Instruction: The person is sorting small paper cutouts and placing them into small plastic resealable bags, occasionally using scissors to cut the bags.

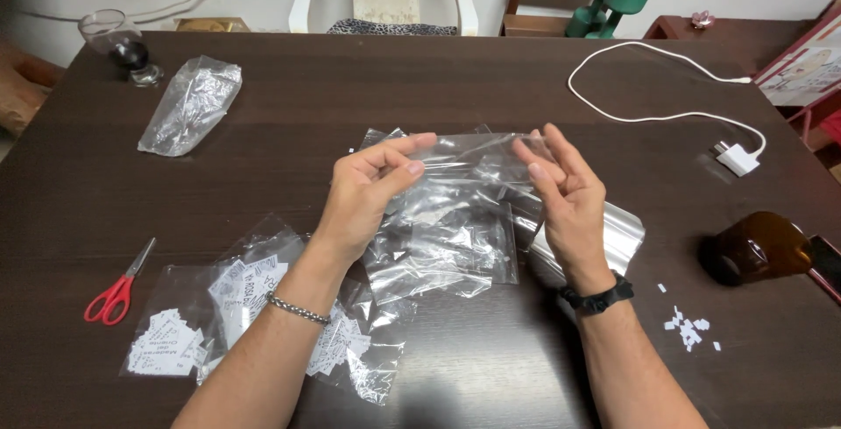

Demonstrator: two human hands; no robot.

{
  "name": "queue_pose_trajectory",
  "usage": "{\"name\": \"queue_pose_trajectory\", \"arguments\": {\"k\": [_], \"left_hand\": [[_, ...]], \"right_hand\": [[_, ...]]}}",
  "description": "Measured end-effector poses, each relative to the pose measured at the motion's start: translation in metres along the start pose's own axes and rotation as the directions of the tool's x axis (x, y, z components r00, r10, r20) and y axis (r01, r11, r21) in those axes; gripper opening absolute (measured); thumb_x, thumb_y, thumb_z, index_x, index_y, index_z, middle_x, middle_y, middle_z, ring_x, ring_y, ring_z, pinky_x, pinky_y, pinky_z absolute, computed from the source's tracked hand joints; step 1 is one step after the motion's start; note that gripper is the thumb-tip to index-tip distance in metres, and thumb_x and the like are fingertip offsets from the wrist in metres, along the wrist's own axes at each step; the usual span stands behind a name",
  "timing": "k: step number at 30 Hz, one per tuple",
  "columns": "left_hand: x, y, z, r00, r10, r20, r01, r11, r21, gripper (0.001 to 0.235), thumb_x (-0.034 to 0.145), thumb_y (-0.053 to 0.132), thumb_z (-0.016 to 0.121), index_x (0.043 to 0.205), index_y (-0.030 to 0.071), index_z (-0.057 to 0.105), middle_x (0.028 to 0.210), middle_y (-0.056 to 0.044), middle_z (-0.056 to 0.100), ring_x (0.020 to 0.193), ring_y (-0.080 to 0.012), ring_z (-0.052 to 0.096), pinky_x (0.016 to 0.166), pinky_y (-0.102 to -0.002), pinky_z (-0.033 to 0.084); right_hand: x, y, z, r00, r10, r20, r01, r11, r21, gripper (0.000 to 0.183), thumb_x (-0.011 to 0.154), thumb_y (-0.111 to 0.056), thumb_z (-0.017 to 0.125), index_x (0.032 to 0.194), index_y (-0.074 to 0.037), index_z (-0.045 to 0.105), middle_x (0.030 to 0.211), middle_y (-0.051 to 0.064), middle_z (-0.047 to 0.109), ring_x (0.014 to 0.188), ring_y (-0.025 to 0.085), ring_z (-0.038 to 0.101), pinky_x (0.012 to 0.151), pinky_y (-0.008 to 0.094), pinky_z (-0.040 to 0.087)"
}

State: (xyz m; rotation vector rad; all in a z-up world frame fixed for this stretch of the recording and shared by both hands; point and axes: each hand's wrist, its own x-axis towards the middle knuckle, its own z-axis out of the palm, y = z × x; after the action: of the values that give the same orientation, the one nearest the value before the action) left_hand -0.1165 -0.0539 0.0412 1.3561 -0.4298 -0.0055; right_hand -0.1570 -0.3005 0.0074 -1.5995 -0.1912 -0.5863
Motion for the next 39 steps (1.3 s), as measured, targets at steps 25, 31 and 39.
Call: {"name": "queue_pose_trajectory", "arguments": {"k": [25, 31, 39], "left_hand": [[0.032, -0.004, -0.005, 0.647, -0.699, 0.304, -0.137, 0.286, 0.948, 0.154, 0.054, 0.054, 0.097, 0.166, 0.007, 0.003, 0.171, -0.028, 0.006, 0.157, -0.0492, 0.001, 0.121, -0.071, 0.000], [0.041, -0.057, 0.002, 0.712, -0.525, 0.466, -0.221, 0.462, 0.859, 0.139, 0.058, 0.050, 0.089, 0.164, 0.010, 0.008, 0.162, -0.017, 0.031, 0.152, -0.0395, 0.021, 0.121, -0.057, 0.015], [0.048, -0.109, 0.011, 0.815, -0.311, 0.488, -0.262, 0.553, 0.791, 0.062, 0.073, 0.022, 0.070, 0.132, 0.009, 0.059, 0.113, -0.013, 0.067, 0.111, -0.0390, 0.065, 0.094, -0.050, 0.052]], "right_hand": [[0.041, 0.015, 0.030, 0.584, 0.755, 0.299, 0.255, 0.179, -0.950, 0.138, 0.066, -0.064, 0.087, 0.167, -0.020, 0.005, 0.162, 0.020, 0.031, 0.147, 0.038, 0.041, 0.109, 0.054, 0.051], [0.045, 0.023, 0.052, 0.606, 0.633, 0.482, 0.169, 0.489, -0.856, 0.077, 0.080, -0.016, 0.080, 0.149, -0.013, 0.046, 0.138, 0.020, 0.057, 0.129, 0.041, 0.059, 0.106, 0.050, 0.053], [0.018, 0.084, 0.030, 0.828, 0.207, 0.521, 0.127, 0.836, -0.534, 0.024, 0.079, -0.004, 0.077, 0.101, -0.011, 0.075, 0.093, 0.014, 0.078, 0.093, 0.034, 0.075, 0.080, 0.042, 0.059]]}}
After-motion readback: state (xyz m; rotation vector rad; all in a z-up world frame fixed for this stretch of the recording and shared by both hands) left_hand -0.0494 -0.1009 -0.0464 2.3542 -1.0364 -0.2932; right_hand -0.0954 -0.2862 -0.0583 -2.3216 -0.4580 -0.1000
